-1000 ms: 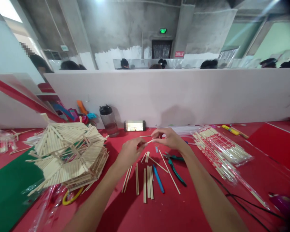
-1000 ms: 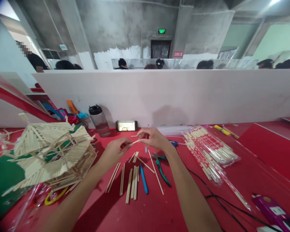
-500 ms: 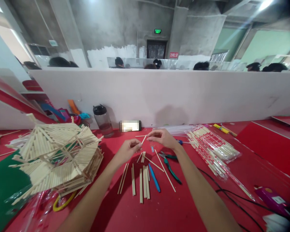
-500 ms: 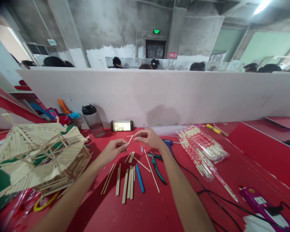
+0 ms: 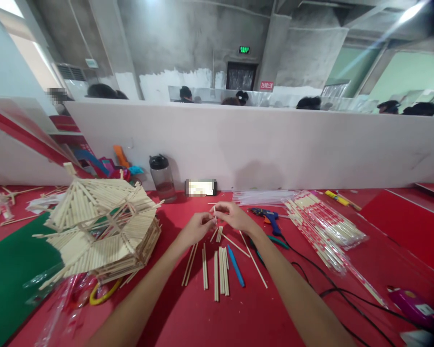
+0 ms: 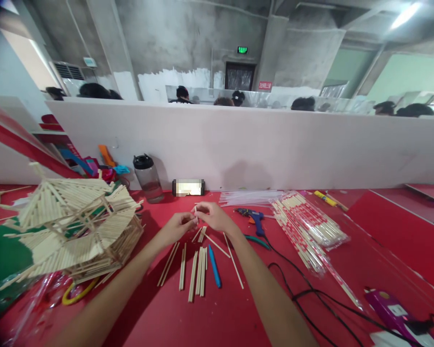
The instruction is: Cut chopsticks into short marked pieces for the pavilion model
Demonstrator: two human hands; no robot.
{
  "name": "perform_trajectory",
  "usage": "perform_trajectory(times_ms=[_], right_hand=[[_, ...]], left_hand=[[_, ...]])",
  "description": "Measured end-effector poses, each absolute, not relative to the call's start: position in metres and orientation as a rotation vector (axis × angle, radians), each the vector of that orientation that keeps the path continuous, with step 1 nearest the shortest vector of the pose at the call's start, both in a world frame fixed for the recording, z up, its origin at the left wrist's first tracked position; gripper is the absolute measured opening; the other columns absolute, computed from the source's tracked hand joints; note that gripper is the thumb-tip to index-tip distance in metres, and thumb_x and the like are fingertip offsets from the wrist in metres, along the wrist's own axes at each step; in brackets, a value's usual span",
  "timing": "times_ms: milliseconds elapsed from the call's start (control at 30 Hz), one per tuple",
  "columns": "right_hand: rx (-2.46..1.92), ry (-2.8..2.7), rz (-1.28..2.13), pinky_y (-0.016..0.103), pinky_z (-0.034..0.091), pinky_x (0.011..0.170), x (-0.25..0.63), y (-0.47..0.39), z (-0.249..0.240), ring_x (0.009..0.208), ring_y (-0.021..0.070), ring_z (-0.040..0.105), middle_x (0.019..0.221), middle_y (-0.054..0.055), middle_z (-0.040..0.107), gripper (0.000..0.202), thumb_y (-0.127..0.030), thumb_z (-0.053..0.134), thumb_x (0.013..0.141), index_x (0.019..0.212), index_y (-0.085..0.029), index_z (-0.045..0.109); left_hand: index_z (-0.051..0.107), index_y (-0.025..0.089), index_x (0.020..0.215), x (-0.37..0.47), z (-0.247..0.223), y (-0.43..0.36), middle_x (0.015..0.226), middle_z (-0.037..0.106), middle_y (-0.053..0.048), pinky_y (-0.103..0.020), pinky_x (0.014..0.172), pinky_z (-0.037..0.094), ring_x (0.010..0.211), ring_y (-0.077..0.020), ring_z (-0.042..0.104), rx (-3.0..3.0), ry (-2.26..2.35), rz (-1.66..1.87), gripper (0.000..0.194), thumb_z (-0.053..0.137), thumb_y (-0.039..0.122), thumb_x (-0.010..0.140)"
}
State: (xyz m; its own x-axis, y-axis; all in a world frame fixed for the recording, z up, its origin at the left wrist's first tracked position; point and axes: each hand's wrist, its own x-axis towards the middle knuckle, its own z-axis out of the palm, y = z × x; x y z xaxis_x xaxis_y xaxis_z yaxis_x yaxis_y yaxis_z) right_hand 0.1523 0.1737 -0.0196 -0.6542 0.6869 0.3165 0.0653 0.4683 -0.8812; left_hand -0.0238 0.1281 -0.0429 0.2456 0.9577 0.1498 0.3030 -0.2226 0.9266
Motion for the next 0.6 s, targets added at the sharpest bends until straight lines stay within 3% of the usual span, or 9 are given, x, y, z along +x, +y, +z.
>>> perform_trajectory(times_ms=[167, 267, 433, 600], right_hand=[[-0.664, -2.173, 1.048, 0.027, 0.045, 0.077, 0.144, 0.17, -0.028, 0.081, 0.0154, 0.06, 0.09, 0.003, 0.066, 0.017, -0.017, 0.049, 0.088, 0.097, -0.017, 0.064], [-0.856, -2.266, 0.776, 0.028, 0.043, 0.079, 0.143, 0.171, -0.035, 0.083, 0.0166, 0.059, 0.091, 0.004, 0.066, 0.02, -0.011, 0.049, 0.087, 0.098, -0.017, 0.065], [-1.172, -2.431, 0.403, 0.026, 0.04, 0.081, 0.156, 0.187, -0.049, 0.09, 0.0182, 0.06, 0.098, 0.009, 0.067, 0.017, -0.012, 0.056, 0.086, 0.098, -0.017, 0.068], [-1.398, -2.545, 0.245, 0.024, 0.039, 0.076, 0.167, 0.214, -0.054, 0.089, 0.0179, 0.062, 0.095, 0.008, 0.072, 0.016, -0.011, 0.057, 0.085, 0.091, -0.017, 0.071]], left_hand=[[0.062, 0.012, 0.07, -0.03, -0.056, 0.132, 0.062, 0.059, -0.001, -0.024, 0.057, 0.038, 0.057, -0.0132, 0.052, 1.767, 1.271, 0.968, 0.043, 0.052, 0.051, 0.086], [0.064, 0.013, 0.072, -0.038, -0.066, 0.135, 0.065, 0.063, -0.002, -0.024, 0.059, 0.04, 0.061, -0.0149, 0.055, 1.848, 1.411, 0.931, 0.039, 0.051, 0.046, 0.086], [0.068, 0.015, 0.08, -0.056, -0.078, 0.14, 0.076, 0.07, -0.005, -0.024, 0.067, 0.043, 0.07, -0.0164, 0.061, 1.976, 1.533, 0.832, 0.023, 0.051, 0.03, 0.082], [0.068, 0.015, 0.081, -0.063, -0.086, 0.146, 0.072, 0.069, -0.005, -0.024, 0.062, 0.043, 0.066, -0.0161, 0.061, 1.904, 1.55, 0.836, 0.027, 0.049, 0.035, 0.083]])
